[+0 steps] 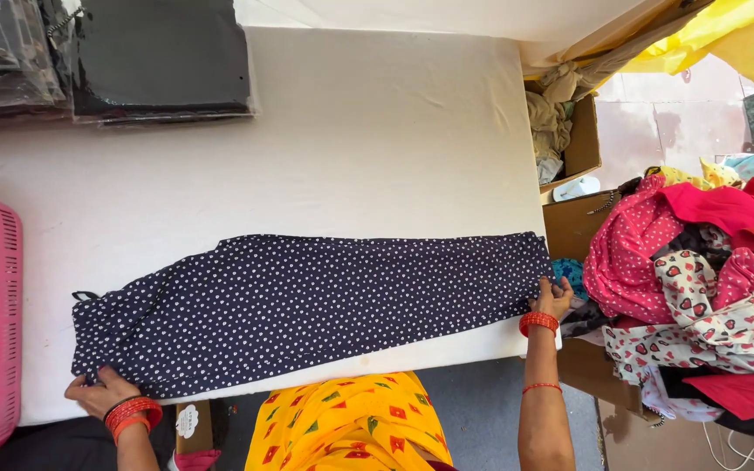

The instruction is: The person folds a pair of dark blue polka-dotted pants on a white table, then places them into a clear plastic bag. The person then folds a pair of light gray pants with red patterns on the same table.

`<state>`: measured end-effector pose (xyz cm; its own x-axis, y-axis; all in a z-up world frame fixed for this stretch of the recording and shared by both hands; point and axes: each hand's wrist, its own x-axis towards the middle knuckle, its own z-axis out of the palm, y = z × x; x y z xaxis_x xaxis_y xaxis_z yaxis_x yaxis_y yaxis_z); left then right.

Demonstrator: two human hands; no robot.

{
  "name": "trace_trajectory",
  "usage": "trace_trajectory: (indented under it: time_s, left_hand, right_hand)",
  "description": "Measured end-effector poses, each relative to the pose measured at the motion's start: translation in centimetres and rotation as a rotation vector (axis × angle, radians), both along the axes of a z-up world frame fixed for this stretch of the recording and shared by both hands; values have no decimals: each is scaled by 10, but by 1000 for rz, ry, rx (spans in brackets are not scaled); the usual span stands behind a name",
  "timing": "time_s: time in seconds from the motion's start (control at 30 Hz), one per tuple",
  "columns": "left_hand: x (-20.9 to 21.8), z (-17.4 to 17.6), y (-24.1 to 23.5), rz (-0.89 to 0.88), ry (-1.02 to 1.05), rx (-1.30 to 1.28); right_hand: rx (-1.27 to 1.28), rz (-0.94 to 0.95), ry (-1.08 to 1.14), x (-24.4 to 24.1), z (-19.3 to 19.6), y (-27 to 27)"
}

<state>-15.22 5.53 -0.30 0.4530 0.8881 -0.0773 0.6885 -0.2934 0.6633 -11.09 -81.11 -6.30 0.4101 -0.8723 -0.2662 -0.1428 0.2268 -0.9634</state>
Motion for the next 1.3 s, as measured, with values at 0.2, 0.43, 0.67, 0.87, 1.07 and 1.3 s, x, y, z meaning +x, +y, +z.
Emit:
trace_trajectory:
  time_s: [0.2, 0.43, 0.67, 0.87, 1.07, 1.3]
  left_hand:
    - [17, 14, 9, 218, 64, -282]
    - [3, -65, 92, 399, -321, -605]
    - [-40, -76, 90, 336, -592, -655]
    - [-51, -75, 66, 331, -516, -662]
    - [-35, -52, 67, 293, -315, -483]
    - [-38, -79, 86, 185, -275, -223]
  right_hand:
    - [36, -122, 331, 9, 1, 10]
    - [-35, -14, 172, 28, 37, -7]
    - [-337, 171, 94, -12, 8, -68]
    - [-262, 213, 197, -55, -52, -67]
    - [-127, 137, 318, -44, -6, -38]
    - [-433, 275, 435, -49, -16, -54]
